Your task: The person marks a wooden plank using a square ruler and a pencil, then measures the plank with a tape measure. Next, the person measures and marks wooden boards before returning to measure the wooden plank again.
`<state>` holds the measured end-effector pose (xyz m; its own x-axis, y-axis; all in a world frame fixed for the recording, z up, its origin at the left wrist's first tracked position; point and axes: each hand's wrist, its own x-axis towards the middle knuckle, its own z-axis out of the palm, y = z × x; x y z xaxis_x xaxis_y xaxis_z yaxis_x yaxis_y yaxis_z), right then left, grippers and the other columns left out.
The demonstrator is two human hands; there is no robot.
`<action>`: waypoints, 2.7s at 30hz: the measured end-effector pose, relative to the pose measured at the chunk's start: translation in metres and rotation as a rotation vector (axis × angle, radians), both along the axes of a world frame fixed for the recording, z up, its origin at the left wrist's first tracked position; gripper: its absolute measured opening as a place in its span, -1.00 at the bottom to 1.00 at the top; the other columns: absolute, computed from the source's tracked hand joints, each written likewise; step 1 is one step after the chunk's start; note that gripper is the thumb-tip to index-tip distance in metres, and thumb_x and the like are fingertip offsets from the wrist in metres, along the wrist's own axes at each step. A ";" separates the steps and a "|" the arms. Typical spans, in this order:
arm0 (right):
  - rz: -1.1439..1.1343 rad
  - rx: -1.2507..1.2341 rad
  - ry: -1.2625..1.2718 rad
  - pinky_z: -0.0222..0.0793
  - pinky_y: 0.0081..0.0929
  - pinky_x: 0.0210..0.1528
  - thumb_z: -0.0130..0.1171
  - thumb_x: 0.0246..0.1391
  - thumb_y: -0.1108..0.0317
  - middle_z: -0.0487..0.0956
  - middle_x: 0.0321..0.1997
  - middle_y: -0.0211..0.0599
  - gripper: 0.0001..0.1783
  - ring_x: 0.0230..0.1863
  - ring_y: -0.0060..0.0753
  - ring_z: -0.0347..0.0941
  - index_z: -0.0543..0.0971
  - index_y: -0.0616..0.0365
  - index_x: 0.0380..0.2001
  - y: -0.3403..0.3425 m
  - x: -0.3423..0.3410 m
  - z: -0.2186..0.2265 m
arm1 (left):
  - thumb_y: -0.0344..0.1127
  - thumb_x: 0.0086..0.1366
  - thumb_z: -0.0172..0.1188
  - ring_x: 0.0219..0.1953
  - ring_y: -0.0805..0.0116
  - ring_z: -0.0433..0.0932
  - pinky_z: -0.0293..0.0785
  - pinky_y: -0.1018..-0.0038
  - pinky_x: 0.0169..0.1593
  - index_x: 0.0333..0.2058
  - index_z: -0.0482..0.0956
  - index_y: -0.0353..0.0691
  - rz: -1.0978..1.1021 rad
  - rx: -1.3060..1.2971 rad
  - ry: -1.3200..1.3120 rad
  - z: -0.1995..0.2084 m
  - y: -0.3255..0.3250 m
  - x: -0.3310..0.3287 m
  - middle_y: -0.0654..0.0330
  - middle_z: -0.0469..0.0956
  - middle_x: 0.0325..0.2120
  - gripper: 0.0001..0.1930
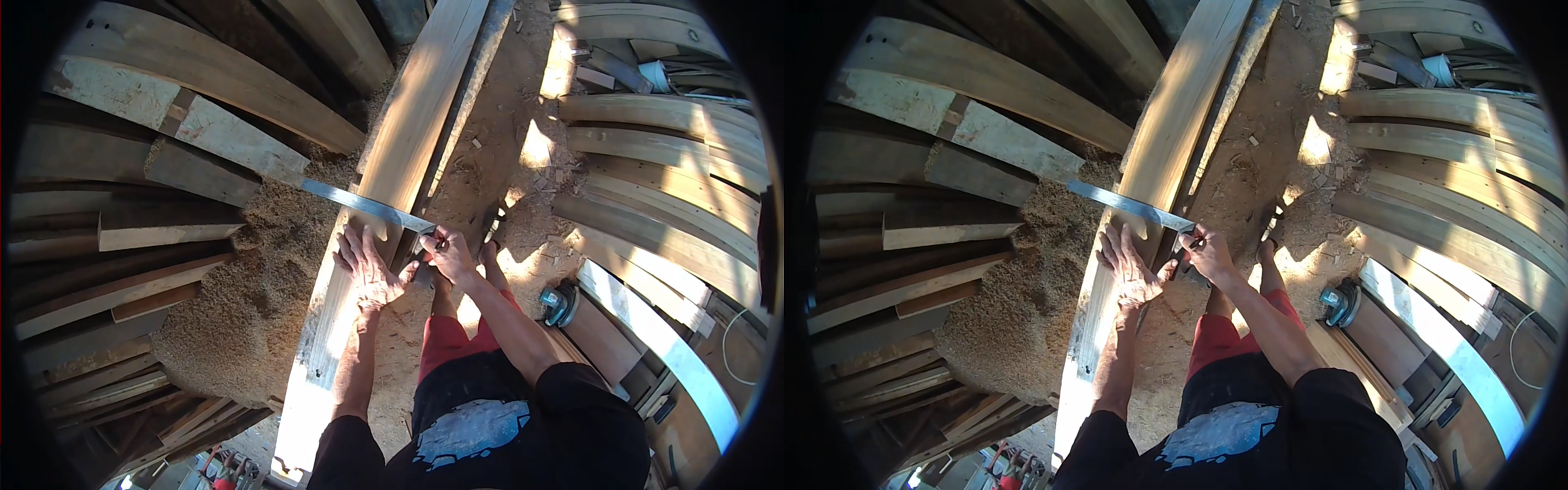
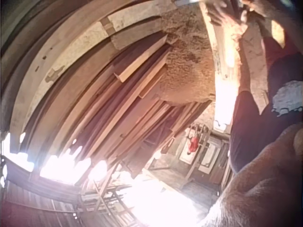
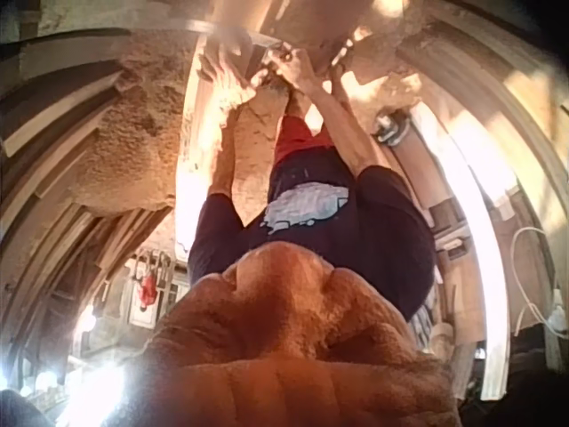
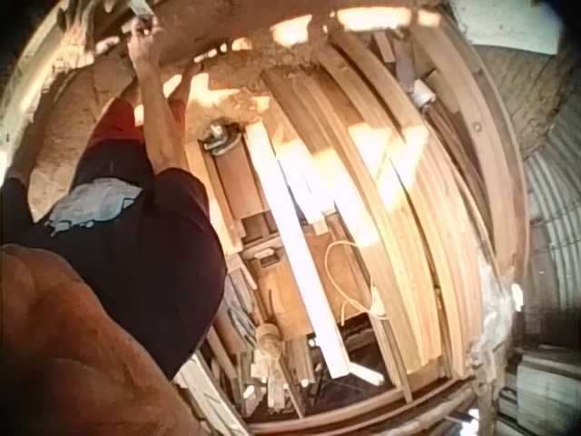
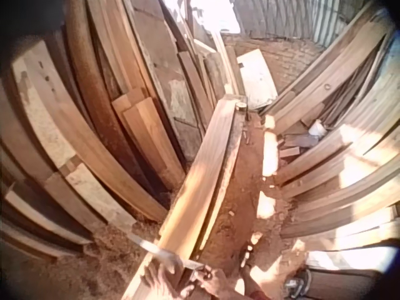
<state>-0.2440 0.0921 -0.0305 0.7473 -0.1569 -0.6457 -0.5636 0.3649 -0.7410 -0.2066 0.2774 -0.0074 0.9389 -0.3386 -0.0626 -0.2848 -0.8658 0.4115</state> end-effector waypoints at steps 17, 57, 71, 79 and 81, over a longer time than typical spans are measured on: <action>-0.168 -0.101 -0.113 0.27 -0.54 -0.44 0.35 0.17 0.37 0.48 -0.55 -0.54 -0.82 -0.48 -0.72 0.27 0.57 0.23 -0.38 0.013 0.042 -0.027 | 0.16 0.01 0.41 0.49 -0.44 -0.27 -0.44 -0.42 0.40 0.30 0.42 0.46 -0.064 0.029 -0.023 0.000 -0.043 0.041 -0.23 -0.17 0.49 -0.20; -0.127 -0.129 -0.130 0.35 -0.47 -0.32 0.17 0.33 0.26 0.54 -0.41 -0.32 -0.74 -0.40 -0.54 0.40 0.50 0.30 -0.18 -0.015 0.044 0.005 | 0.14 0.06 0.38 0.47 -0.42 -0.18 -0.28 -0.36 0.41 0.27 0.47 0.41 -0.069 0.109 -0.097 0.001 -0.045 0.042 -0.20 -0.09 0.47 -0.27; 0.275 -0.479 -0.353 0.42 -0.47 -0.31 0.17 0.26 0.42 0.59 -0.42 -0.23 -0.89 -0.41 -0.32 0.52 0.57 0.26 -0.26 -0.087 0.080 0.059 | 0.04 -0.04 0.44 0.46 -0.52 -0.28 -0.41 -0.43 0.39 0.33 0.32 0.54 -0.077 0.015 -0.048 -0.002 -0.047 0.042 -0.21 -0.13 0.47 -0.12; 0.294 -0.446 -0.486 0.33 -0.52 -0.45 0.17 0.30 0.43 0.61 -0.43 -0.30 -0.89 -0.49 -0.60 0.41 0.61 0.26 -0.22 -0.070 0.100 0.039 | 0.02 -0.05 0.44 0.46 -0.53 -0.27 -0.42 -0.42 0.39 0.30 0.38 0.52 -0.054 -0.009 -0.038 -0.004 -0.047 0.041 -0.20 -0.12 0.47 -0.15; 0.366 -0.490 -0.503 0.37 -0.50 -0.43 0.17 0.29 0.44 0.66 -0.36 -0.27 -0.88 -0.48 -0.53 0.46 0.62 0.25 -0.19 -0.068 0.104 0.034 | 0.01 -0.05 0.44 0.46 -0.53 -0.27 -0.42 -0.42 0.39 0.30 0.39 0.51 -0.052 -0.012 -0.026 -0.003 -0.048 0.041 -0.21 -0.12 0.47 -0.16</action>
